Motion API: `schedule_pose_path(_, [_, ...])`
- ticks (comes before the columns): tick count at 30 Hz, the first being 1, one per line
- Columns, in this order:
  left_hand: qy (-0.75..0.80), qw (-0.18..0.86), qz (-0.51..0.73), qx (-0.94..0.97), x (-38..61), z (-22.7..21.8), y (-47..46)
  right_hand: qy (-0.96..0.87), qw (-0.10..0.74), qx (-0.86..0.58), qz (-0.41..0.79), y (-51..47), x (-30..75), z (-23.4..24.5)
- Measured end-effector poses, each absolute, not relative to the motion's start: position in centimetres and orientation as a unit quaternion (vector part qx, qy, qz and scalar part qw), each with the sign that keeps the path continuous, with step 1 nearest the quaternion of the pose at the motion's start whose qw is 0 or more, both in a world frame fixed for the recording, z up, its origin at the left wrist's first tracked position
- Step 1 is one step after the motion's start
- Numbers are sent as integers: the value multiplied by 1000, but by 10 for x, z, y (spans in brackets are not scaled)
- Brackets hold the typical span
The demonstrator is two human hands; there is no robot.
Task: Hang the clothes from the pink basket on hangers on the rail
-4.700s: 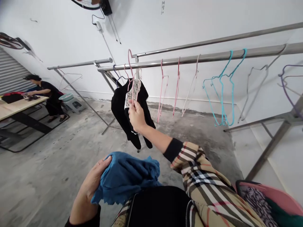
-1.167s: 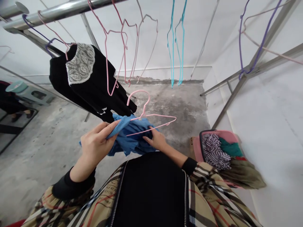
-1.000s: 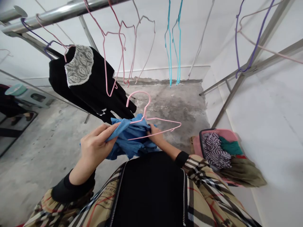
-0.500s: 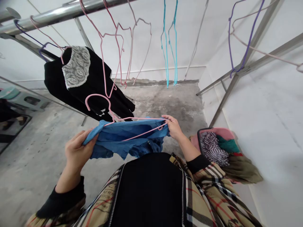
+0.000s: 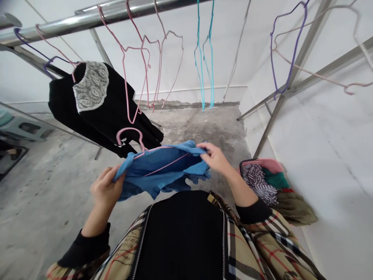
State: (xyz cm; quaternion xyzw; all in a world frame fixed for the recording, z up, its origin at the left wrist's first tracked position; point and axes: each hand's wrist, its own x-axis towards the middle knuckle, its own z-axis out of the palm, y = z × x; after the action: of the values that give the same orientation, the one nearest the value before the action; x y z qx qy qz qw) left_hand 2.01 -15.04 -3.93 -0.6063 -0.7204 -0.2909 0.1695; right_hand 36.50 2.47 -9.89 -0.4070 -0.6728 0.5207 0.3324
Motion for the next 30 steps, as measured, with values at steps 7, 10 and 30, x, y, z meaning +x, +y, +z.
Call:
schedule_pose_path(7, [-700, 33, -425, -573, 9, -40, -147, -818, 321, -378, 292, 23, 385, -62])
schedule_pose_path(10, [-686, 2, -427, -589, 9, -38, -144, -874, 296, -356, 145, 28, 374, -56])
schedule_pose_path(30, [-603, 134, -440, -652, 36, -62, -127, -866, 226, -212, 393, 1, 374, -11])
